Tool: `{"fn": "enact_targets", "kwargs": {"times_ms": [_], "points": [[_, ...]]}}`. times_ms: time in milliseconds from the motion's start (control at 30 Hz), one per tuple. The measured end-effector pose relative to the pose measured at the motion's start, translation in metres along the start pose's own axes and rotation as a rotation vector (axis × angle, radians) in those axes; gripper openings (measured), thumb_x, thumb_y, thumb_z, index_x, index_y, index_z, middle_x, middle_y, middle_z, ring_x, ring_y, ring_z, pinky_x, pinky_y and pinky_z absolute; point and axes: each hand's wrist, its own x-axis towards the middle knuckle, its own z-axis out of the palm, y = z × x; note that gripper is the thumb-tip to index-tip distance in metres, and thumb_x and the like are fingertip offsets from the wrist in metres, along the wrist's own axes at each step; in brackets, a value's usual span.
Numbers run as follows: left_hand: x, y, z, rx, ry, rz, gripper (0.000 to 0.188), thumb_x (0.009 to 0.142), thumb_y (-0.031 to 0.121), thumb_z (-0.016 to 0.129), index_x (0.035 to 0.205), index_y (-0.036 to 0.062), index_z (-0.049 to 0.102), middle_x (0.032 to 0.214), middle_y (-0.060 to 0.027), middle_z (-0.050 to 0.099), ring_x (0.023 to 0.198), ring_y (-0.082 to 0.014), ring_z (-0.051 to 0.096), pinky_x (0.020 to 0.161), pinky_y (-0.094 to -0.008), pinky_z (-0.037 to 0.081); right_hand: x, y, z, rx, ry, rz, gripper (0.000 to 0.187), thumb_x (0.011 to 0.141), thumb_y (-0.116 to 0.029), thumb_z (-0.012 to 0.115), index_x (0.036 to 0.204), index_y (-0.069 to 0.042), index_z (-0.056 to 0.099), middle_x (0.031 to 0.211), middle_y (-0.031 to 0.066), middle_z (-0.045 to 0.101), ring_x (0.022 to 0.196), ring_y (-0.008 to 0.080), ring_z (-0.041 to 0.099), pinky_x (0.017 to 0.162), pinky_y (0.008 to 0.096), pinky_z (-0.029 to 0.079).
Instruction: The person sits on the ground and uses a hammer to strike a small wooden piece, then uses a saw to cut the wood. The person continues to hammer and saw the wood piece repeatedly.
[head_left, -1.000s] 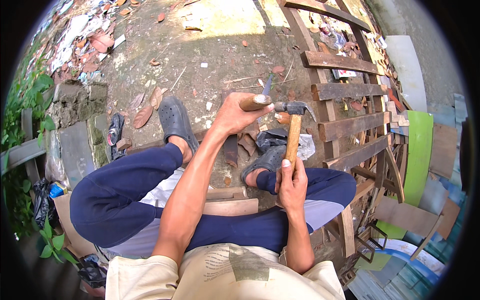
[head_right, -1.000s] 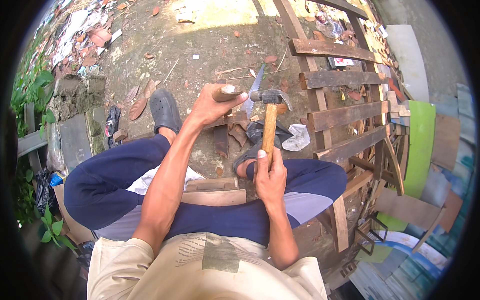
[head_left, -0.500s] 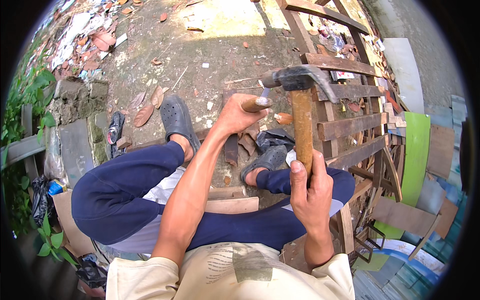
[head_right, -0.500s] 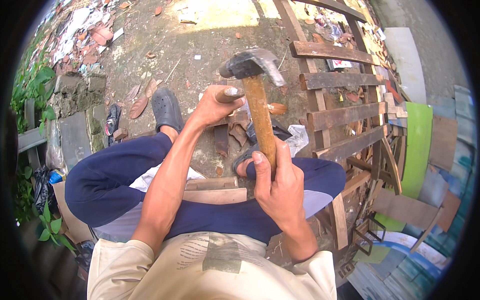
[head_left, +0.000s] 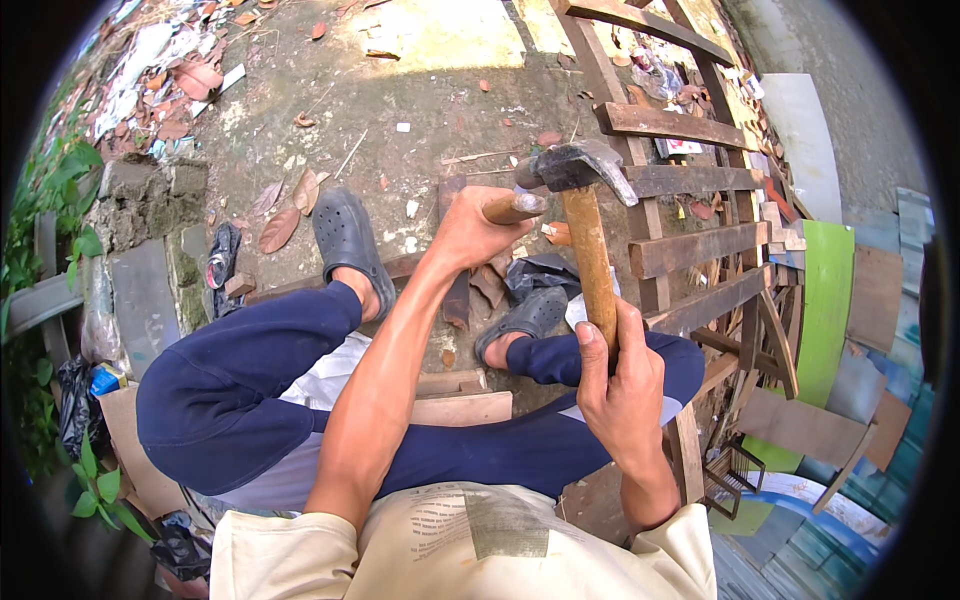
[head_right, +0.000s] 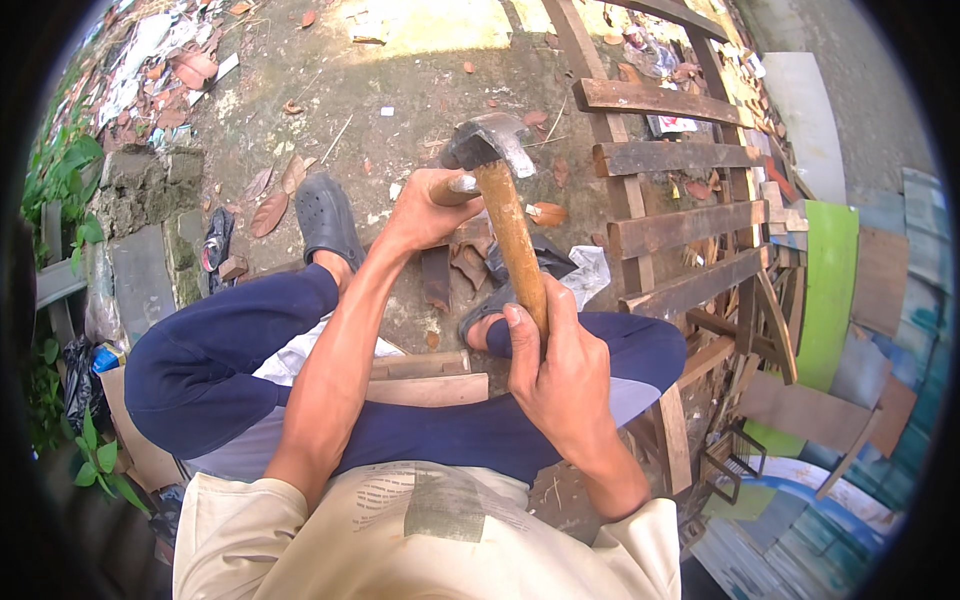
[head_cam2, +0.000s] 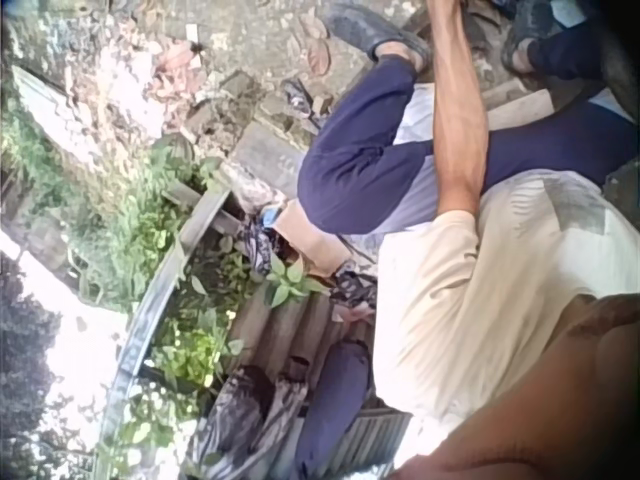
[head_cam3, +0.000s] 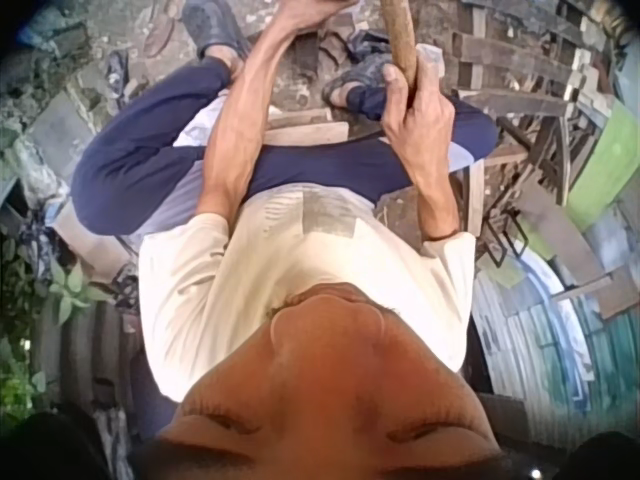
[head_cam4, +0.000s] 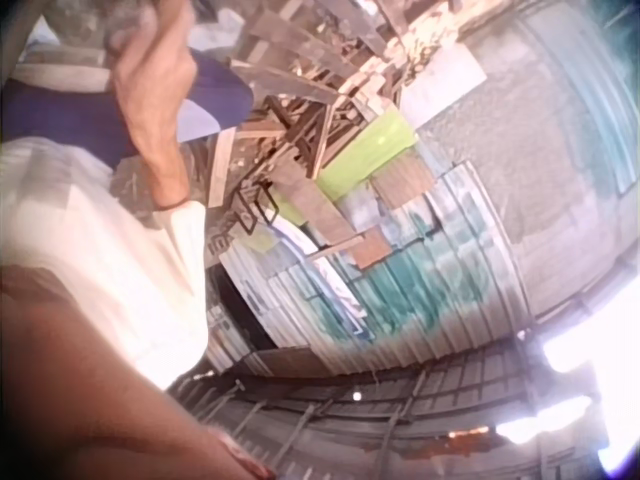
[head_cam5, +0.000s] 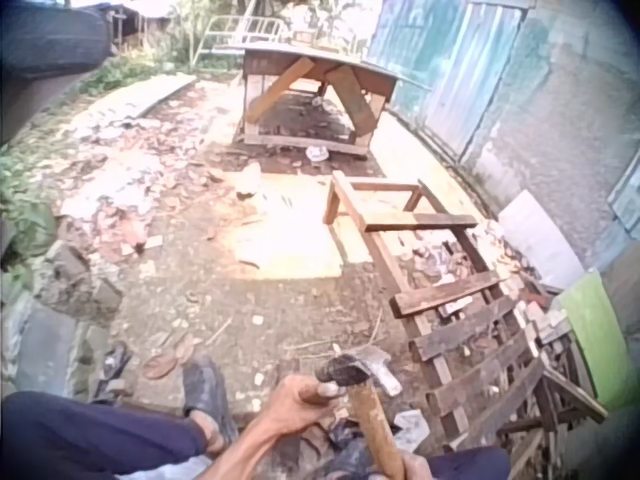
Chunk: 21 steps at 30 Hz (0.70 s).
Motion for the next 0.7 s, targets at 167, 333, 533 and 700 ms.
{"fn": "enact_targets", "kwargs": {"times_ms": [167, 333, 533, 700], "points": [[0.0, -0.004, -0.005, -0.008, 0.026, -0.009, 0.014, 0.082, 0.014, 0.079, 0.086, 0.0018, 0.074, 0.068, -0.0021, 0.067, 0.067, -0.0049, 0.055, 0.059, -0.0322, 0.048, 0.005, -0.005, 0.005, 0.038, 0.022, -0.038, 0.029, 0.101, -0.008, 0.06, 0.127, 0.003, 0.052, 0.071, 0.0091, 0.071, 0.063, 0.0319, 0.071, 0.056, 0.0383, 0.053], [0.0, -0.009, -0.007, -0.026, 0.026, 0.012, 0.013, 0.081, 0.013, 0.079, 0.087, 0.0018, 0.074, 0.07, -0.0031, 0.068, 0.067, -0.0059, 0.056, 0.06, -0.0323, 0.048, 0.011, -0.006, 0.01, 0.045, 0.012, -0.025, 0.029, 0.101, -0.009, 0.061, 0.126, 0.001, 0.053, 0.067, 0.0072, 0.069, 0.059, 0.0306, 0.07, 0.054, 0.0391, 0.053], [-0.004, -0.021, -0.001, -0.052, 0.007, 0.095, 0.015, 0.081, 0.013, 0.079, 0.087, 0.0009, 0.074, 0.069, -0.004, 0.067, 0.067, -0.0073, 0.058, 0.061, -0.0319, 0.048, 0.011, -0.01, 0.002, -0.027, -0.029, -0.032, 0.03, 0.1, -0.013, 0.062, 0.125, 0.001, 0.053, 0.069, 0.0086, 0.069, 0.06, 0.0321, 0.07, 0.053, 0.0404, 0.052], [-0.001, -0.022, -0.008, -0.121, 0.033, 0.022, 0.014, 0.082, 0.013, 0.078, 0.084, 0.001, 0.071, 0.068, 0.0001, 0.063, 0.066, -0.0063, 0.053, 0.06, -0.0315, 0.046, 0.004, -0.003, 0.004, -0.107, -0.015, -0.053, 0.03, 0.1, -0.012, 0.062, 0.125, 0.002, 0.052, 0.07, 0.0078, 0.07, 0.059, 0.0307, 0.07, 0.054, 0.0375, 0.053]]}}
